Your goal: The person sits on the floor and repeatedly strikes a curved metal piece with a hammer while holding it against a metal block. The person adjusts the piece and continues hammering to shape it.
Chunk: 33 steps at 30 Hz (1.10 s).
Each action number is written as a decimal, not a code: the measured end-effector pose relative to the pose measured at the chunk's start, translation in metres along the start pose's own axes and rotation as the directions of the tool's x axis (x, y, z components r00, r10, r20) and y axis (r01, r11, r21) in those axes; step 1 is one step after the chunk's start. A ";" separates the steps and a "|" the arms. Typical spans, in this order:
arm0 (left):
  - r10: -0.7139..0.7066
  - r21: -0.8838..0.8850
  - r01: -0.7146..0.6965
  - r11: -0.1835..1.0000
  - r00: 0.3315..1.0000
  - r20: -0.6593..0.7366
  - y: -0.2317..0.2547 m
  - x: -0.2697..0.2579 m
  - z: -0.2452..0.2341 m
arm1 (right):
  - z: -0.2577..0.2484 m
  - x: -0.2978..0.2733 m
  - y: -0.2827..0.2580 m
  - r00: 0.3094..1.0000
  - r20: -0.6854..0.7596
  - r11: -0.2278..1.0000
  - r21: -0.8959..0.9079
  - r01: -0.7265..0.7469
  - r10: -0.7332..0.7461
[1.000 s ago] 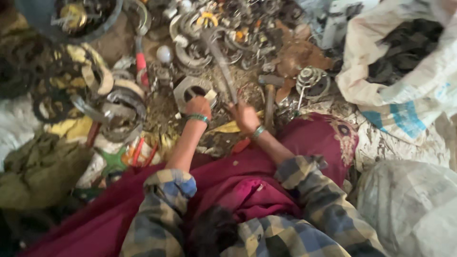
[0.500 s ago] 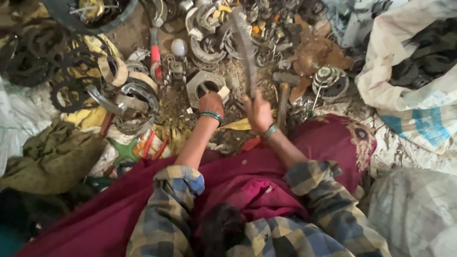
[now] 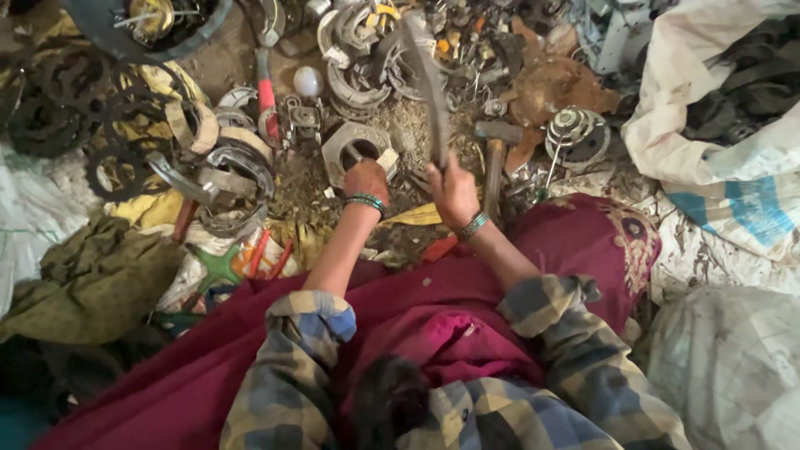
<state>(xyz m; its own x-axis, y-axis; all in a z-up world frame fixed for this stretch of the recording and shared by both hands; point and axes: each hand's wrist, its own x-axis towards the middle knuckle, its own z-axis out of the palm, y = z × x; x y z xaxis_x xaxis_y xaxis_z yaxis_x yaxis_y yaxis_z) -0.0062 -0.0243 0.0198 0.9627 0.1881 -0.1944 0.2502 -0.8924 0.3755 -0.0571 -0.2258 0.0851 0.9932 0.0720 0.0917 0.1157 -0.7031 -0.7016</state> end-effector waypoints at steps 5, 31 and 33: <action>0.002 0.001 -0.002 1.000 0.999 0.051 0.000 -0.013 0.004 | 0.026 0.002 0.004 0.986 -0.021 0.986 -0.017 0.165 -0.165; -0.068 -0.067 0.065 0.996 0.997 -0.042 -0.010 0.008 0.034 | 0.014 -0.002 0.000 0.979 -0.167 0.982 0.126 0.143 -0.121; 0.016 -0.029 -0.018 0.999 0.998 -0.064 -0.008 0.002 0.032 | 0.020 0.001 -0.004 0.990 0.124 0.977 -0.196 0.090 -0.066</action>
<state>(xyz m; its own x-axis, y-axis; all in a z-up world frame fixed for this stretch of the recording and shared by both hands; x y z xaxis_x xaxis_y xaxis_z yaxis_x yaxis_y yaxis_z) -0.0097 -0.0302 -0.0126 0.9712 0.1996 -0.1303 0.2359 -0.8833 0.4052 -0.0567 -0.2090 0.0742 0.9773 0.2058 0.0495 0.1997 -0.8185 -0.5386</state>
